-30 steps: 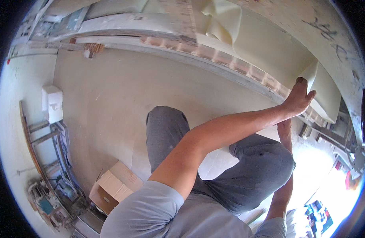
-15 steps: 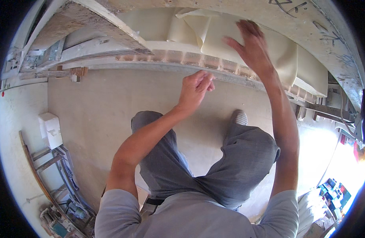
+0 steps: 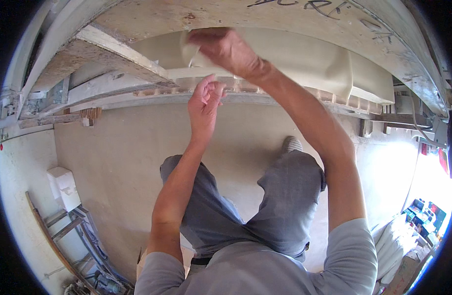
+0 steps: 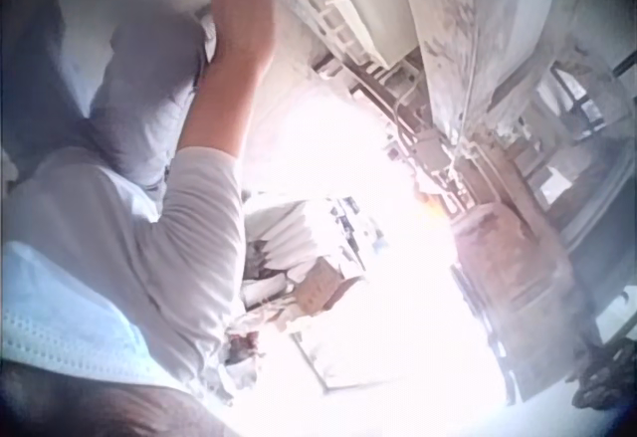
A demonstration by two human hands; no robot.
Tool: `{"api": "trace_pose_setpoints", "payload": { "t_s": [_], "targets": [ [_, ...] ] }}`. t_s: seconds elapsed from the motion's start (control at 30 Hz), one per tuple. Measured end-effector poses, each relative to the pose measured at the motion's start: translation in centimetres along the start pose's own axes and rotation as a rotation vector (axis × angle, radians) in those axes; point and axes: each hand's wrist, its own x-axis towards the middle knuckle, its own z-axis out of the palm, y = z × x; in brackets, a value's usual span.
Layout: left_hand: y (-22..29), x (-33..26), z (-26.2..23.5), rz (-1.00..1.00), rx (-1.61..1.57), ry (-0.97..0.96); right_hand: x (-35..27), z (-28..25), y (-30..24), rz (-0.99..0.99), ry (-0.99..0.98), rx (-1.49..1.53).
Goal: The person removes a large sheet of dough from a wooden rack, feeds it through a dough sheeter, and collects the resulting noodles. They repeat this with a second sheet, then gather the noodles and place them on a wooden board. Finally, they use a scraper to clean flour from a metal tray.
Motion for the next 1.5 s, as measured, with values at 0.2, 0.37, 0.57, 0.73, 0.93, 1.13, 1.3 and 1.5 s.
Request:
{"api": "trace_pose_setpoints", "payload": {
  "t_s": [0.2, 0.37, 0.57, 0.73, 0.93, 1.13, 1.3, 1.5],
  "targets": [
    [-0.4, 1.7, 0.0, 0.048, -0.221, 0.189, -1.7, -2.0, -5.7, 0.168, -0.096, 0.520],
    [0.6, 2.2, -0.6, -0.068, -0.496, 0.159, -10.1, -9.5, 9.3, 0.676, 0.408, 0.460],
    [0.6, 3.0, -0.8, -0.006, -0.462, 0.159, -14.2, -14.7, 18.5, 0.887, 0.145, 0.132],
    [0.4, 3.4, -1.0, 0.040, -0.426, 0.189, -13.8, -15.2, 19.0, 0.890, 0.077, 0.063],
    [0.2, 3.7, -1.9, 0.061, -0.402, 0.241, -13.5, -16.2, 19.8, 0.879, 0.025, 0.007],
    [-0.2, 3.7, -2.0, 0.110, -0.388, 0.222, -13.0, -15.2, 19.3, 0.873, 0.012, 0.005],
    [-0.5, 3.4, -2.1, 0.126, -0.351, 0.234, -13.4, -14.3, 18.9, 0.874, 0.024, 0.027],
    [-0.8, 3.0, -2.8, 0.122, -0.319, 0.262, -14.7, -14.3, 18.8, 0.900, 0.073, 0.032]
  ]
}}
